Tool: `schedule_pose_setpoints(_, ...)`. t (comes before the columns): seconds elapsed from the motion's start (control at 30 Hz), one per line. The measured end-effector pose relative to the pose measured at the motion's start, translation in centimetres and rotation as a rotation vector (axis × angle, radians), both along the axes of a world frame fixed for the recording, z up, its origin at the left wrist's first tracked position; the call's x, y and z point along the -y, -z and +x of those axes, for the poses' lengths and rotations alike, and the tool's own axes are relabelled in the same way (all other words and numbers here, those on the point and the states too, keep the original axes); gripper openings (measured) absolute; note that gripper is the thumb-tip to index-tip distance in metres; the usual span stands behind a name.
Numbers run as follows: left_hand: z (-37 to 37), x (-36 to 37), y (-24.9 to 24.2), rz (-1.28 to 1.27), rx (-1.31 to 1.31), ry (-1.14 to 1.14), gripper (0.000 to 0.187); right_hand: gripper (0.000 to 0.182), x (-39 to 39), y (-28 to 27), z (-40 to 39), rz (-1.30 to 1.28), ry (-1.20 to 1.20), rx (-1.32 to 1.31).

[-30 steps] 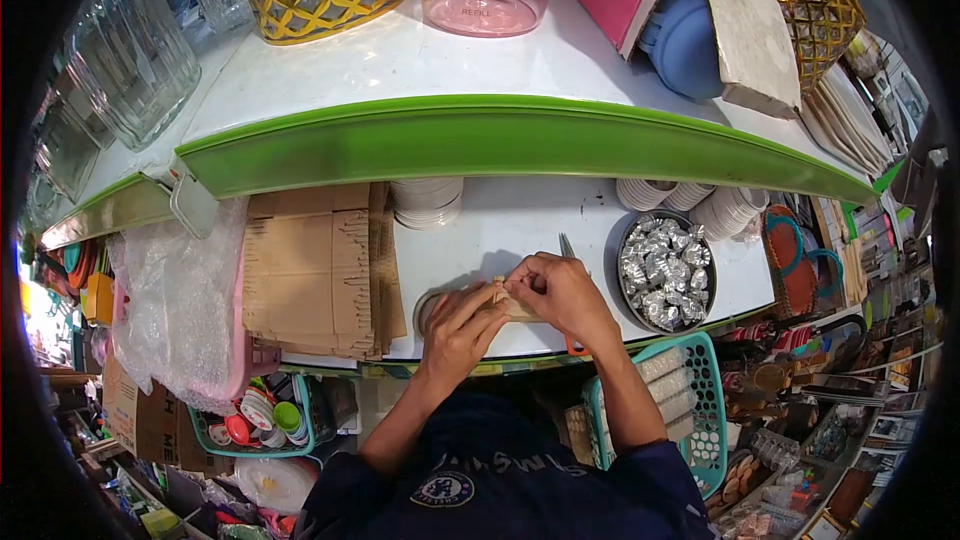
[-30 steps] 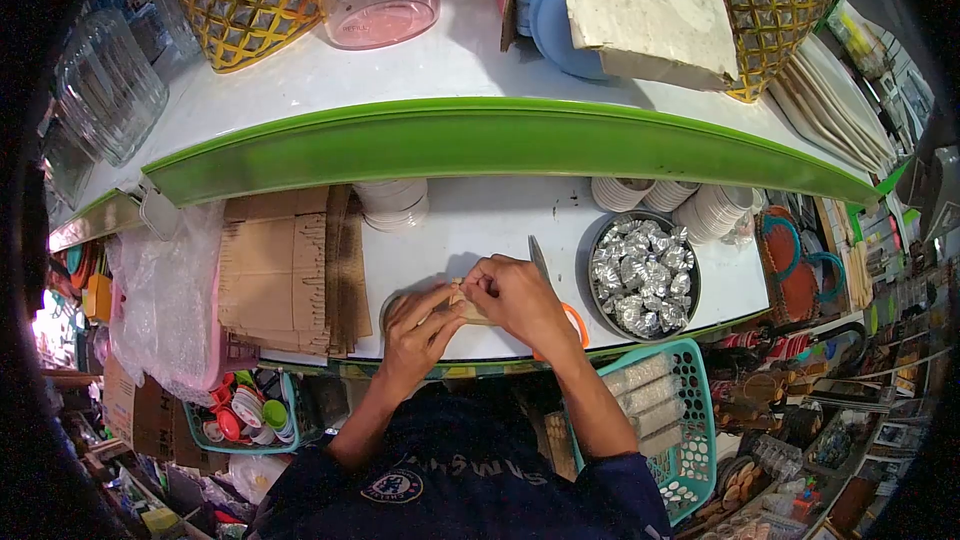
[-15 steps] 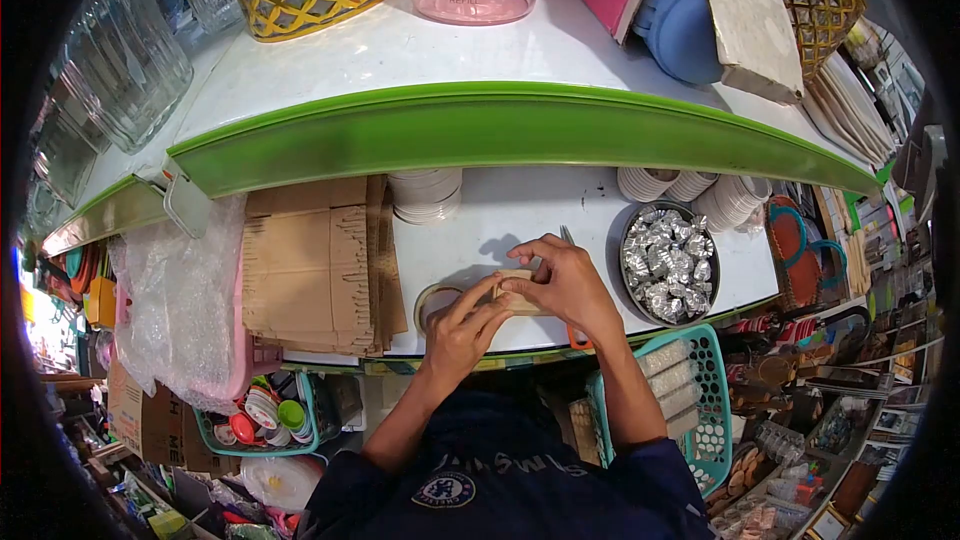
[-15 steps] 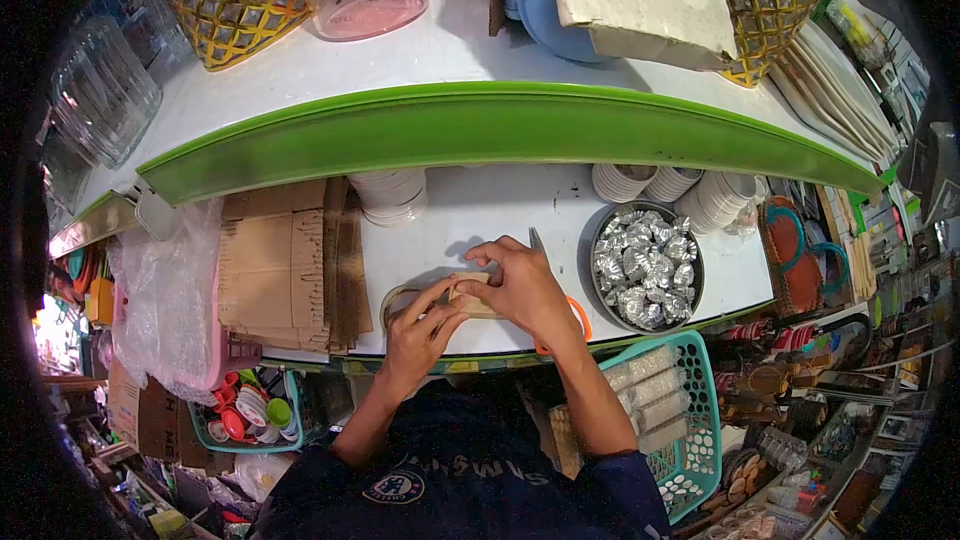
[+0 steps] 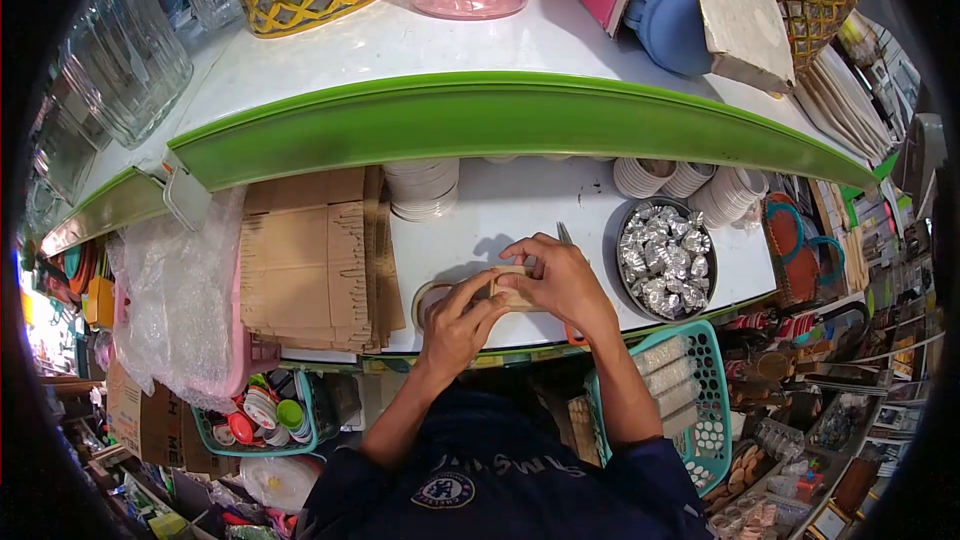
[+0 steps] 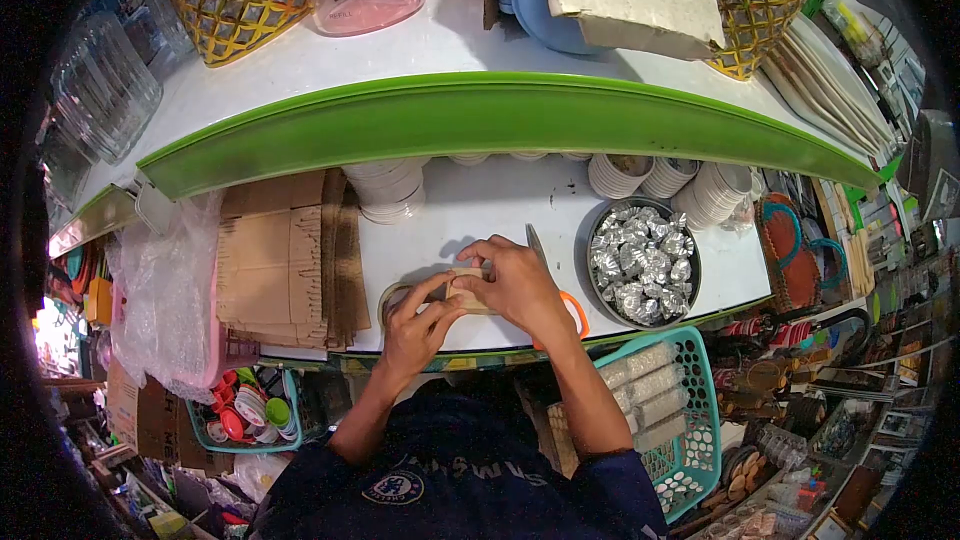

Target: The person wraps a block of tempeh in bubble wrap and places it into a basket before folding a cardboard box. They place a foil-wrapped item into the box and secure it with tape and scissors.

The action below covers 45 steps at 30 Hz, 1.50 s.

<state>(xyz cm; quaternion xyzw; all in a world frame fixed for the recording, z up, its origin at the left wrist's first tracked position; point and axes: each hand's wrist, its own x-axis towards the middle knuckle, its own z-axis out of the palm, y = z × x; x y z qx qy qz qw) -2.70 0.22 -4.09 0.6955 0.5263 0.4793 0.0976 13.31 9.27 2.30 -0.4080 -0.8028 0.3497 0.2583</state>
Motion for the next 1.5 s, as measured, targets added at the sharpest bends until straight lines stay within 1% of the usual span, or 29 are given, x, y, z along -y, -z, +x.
schedule_pose_setpoints(0.1,-0.3,-0.1,0.4,-0.050,0.061,0.053,0.019,0.025,-0.1,0.3,-0.1,0.004,0.021,0.013)
schedule_pose_setpoints(0.23,-0.5,-0.4,0.1,-0.033,0.005,0.052,0.021,0.024,-0.2,0.8,-0.1,0.016,0.024,-0.021)
schedule_pose_setpoints(0.33,-0.7,-0.5,0.1,-0.087,0.017,0.092,0.022,0.022,-0.2,0.6,0.0,0.016,0.022,-0.011)
schedule_pose_setpoints(0.4,-1.0,-0.8,0.1,-0.023,-0.073,0.119,0.023,0.020,-0.2,0.7,0.0,0.029,0.026,0.007)
schedule_pose_setpoints(0.43,-1.1,-1.0,0.0,-0.023,-0.074,0.120,0.023,0.020,-0.3,0.9,0.0,0.030,0.027,0.005)
schedule_pose_setpoints(0.5,-1.4,-1.3,-0.4,0.017,-0.125,0.217,0.018,0.018,-0.3,1.4,-0.1,0.057,0.060,-0.016)
schedule_pose_setpoints(0.63,-1.5,-1.6,0.5,0.014,-0.108,0.241,0.016,0.016,-0.1,0.7,-0.1,0.008,0.070,-0.029)
schedule_pose_setpoints(0.73,-1.6,-1.7,0.5,-0.002,-0.093,0.250,0.016,0.017,0.1,0.3,0.0,-0.039,0.086,-0.073)
schedule_pose_setpoints(0.8,-1.7,-1.8,0.7,-0.024,-0.070,0.267,0.016,0.018,0.1,0.3,0.4,-0.027,0.093,-0.199)
schedule_pose_setpoints(0.83,-1.7,-1.7,0.6,-0.023,-0.071,0.270,0.016,0.018,0.5,0.0,0.6,-0.026,0.095,-0.200)
schedule_pose_setpoints(0.9,-1.7,-1.7,0.3,-0.036,-0.013,0.263,0.016,0.018,1.8,-0.7,1.5,-0.009,0.207,-0.359)
schedule_pose_setpoints(0.93,-1.7,-1.6,0.0,-0.034,-0.014,0.259,0.016,0.018,2.4,-0.3,2.1,-0.008,0.202,-0.359)
schedule_pose_setpoints(1.0,-1.8,-1.6,-0.6,-0.022,0.070,0.269,0.018,0.016,3.6,0.8,3.8,0.289,0.340,-0.371)
schedule_pose_setpoints(1.03,-1.9,-1.7,-0.6,-0.020,0.071,0.270,0.018,0.016,4.3,1.1,4.7,0.290,0.340,-0.370)
schedule_pose_setpoints(1.1,-2.1,-1.7,-0.5,0.008,0.130,0.227,0.019,0.017,5.6,1.7,6.0,0.326,0.431,-0.243)
schedule_pose_setpoints(1.13,-2.1,-1.7,-0.6,0.009,0.129,0.228,0.019,0.017,6.2,2.0,6.4,0.326,0.432,-0.243)
schedule_pose_setpoints(1.2,-2.3,-1.3,-1.1,-0.035,0.214,0.131,0.018,0.019,7.2,2.7,6.9,0.295,0.418,-0.066)
schedule_pose_setpoints(1.23,-2.4,-1.1,-1.2,-0.042,0.256,0.109,0.019,0.025,7.9,3.4,7.1,0.213,0.397,-0.007)
schedule_pose_setpoints(1.27,-2.5,-1.0,-1.4,-0.042,0.254,0.110,0.019,0.025,8.4,3.9,7.1,0.213,0.398,-0.010)
schedule_pose_setpoints(1.33,-2.5,-0.7,-1.7,-0.007,0.296,0.068,0.021,0.029,9.1,4.6,6.8,0.304,0.328,0.241)
schedule_pose_setpoints(1.37,-2.6,-0.7,-1.5,-0.008,0.293,0.070,0.021,0.035,9.2,4.8,6.7,0.345,0.319,0.328)
schedule_pose_setpoints(1.43,-2.6,-0.6,-0.7,0.012,0.380,0.104,0.021,0.036,9.2,5.3,6.7,0.369,0.345,0.358)
schedule_pose_setpoints(1.47,-2.5,-0.5,-0.5,0.012,0.377,0.105,0.021,0.037,9.1,5.7,6.7,0.396,0.367,0.389)
schedule_pose_setpoints(1.5,-2.2,-0.3,-0.4,-0.062,0.526,0.135,0.020,0.037,8.8,6.0,6.6,0.396,0.368,0.386)
